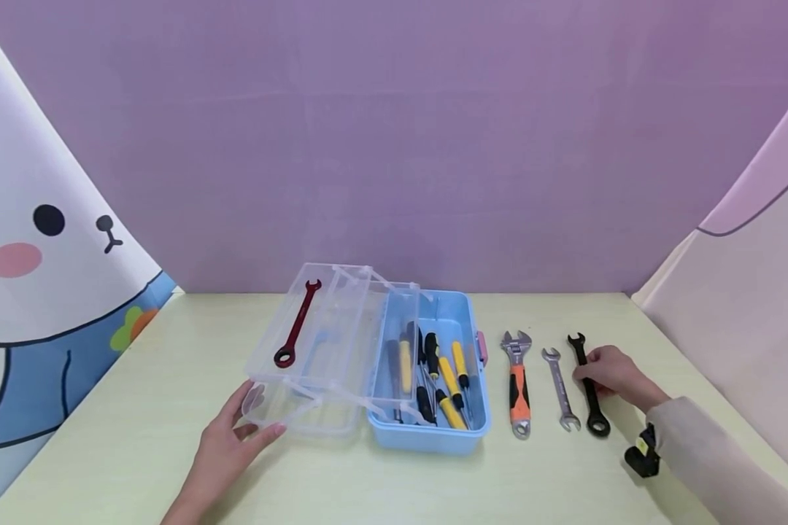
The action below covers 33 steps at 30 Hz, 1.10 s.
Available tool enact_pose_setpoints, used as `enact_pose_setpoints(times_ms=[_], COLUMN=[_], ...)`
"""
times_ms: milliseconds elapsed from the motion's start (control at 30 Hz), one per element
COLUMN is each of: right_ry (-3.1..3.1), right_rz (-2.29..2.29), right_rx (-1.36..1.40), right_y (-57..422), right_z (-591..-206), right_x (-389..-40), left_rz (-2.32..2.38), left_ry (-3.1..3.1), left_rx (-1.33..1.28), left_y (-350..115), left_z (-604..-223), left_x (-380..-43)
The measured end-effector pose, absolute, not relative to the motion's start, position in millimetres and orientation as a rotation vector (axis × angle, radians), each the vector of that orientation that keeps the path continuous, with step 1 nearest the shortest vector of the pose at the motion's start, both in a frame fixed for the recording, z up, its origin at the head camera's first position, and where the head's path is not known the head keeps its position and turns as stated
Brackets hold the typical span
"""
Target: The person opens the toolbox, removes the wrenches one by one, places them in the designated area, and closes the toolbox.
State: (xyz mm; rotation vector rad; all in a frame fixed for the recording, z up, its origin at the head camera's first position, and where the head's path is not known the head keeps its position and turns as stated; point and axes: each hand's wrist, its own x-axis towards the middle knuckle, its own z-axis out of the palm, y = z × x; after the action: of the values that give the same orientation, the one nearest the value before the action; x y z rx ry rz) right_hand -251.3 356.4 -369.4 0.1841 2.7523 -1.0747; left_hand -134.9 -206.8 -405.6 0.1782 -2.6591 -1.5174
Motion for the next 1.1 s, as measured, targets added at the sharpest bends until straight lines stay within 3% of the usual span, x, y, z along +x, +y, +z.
enact_pose_setpoints(times_ms=[1100], right_ry=[2.826], right_rz=[-0.932], right_rx=[0.199], right_y=[354.0], right_z=[-362.2], right_x=[-248.6], left_rz=[-1.493], left_ry=[-2.691], left_rx=[0.192], left_y=[-208.2], left_z=[-405.6], left_x=[-137.3])
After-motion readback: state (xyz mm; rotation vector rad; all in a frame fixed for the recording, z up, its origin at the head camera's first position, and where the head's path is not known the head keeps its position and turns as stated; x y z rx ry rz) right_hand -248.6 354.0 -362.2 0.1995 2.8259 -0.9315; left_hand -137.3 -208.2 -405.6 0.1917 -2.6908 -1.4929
